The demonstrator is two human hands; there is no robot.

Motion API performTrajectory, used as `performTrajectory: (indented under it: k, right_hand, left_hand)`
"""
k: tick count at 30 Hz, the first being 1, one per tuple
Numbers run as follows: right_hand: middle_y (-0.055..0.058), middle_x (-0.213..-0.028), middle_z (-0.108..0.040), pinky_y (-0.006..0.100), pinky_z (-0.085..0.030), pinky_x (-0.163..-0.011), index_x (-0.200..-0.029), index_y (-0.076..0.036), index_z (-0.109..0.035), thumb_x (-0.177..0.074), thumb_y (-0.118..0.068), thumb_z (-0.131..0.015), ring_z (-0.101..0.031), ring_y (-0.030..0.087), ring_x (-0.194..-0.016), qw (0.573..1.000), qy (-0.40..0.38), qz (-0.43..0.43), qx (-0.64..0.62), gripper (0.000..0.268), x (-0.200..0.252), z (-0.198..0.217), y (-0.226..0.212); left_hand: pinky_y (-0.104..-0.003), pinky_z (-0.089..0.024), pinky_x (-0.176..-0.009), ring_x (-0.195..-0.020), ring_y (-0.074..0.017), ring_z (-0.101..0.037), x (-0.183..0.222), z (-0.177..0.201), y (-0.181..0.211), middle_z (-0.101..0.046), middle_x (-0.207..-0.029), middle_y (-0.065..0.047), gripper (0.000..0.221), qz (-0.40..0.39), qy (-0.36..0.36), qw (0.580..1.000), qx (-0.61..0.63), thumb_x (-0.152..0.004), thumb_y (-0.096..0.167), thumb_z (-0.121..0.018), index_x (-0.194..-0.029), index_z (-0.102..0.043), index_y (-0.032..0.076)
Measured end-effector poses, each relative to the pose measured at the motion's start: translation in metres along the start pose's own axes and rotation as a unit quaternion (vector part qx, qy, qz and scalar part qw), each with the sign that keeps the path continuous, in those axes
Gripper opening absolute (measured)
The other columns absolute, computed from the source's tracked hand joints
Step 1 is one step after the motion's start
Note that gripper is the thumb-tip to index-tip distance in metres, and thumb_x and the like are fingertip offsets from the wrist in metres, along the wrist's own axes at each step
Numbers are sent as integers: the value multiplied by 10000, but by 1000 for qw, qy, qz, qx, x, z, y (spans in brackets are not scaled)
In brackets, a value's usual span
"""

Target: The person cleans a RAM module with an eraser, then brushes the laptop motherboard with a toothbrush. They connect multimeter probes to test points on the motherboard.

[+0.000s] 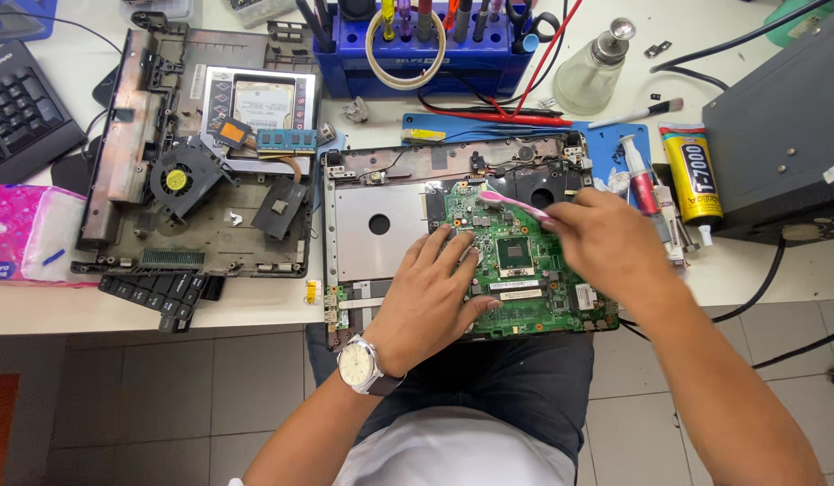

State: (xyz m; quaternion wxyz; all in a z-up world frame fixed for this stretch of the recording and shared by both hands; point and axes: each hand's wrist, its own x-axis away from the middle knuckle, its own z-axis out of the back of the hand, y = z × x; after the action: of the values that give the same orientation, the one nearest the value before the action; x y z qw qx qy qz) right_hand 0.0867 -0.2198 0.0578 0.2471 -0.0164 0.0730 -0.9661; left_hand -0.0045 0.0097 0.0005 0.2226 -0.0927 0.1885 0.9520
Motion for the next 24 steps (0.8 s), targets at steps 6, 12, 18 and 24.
performTrajectory:
  k: [6, 12, 18, 24]
  right_hand:
    - [91, -873, -693, 322, -615, -706, -1097, -167, -772, -1037, -216, -613, -710, 220, -830, 998, 29, 56, 23, 177, 3, -3, -29]
    - [104, -940, -672, 404, -621, -721, -1205, -115, -774, -1067, -198, -677, -725, 301, -866, 984, 178, -21, 7, 188, 23, -31, 46]
    - [104, -958, -668, 465, -605, -776, -1224, -168, -751, -1000, -267, -664, -730, 335, -916, 976, 187, -106, 21, 260, 49, -45, 32]
    - [118, -995, -674, 499, -611, -808, -1285, -184, -714, -1008, -289, -629, -728, 349, -959, 961, 158, -210, 80, 308, 50, -57, 63]
  left_hand:
    - [-534, -341, -1176, -1388, -410, -508, 10, 16, 0, -591, -1379, -189, 501, -15, 4, 998, 55, -982, 419, -610, -1243, -646, -7]
    - [-492, -405, -1142, -1249, -358, -628, 10, 1, -13, -662, -1168, -84, 165, -19, 91, 994, 64, -995, 233, -631, -956, -671, 78]
    - [-503, -463, -1068, -1140, -323, -651, -7, -17, -10, -619, -1062, -57, 282, -31, 109, 992, 50, -969, 411, -658, -979, -621, 132]
    - [-530, -413, -1104, -1246, -396, -591, -16, -3, -2, -614, -1216, -145, 379, -11, 34, 999, -2, -987, 406, -621, -1205, -642, 97]
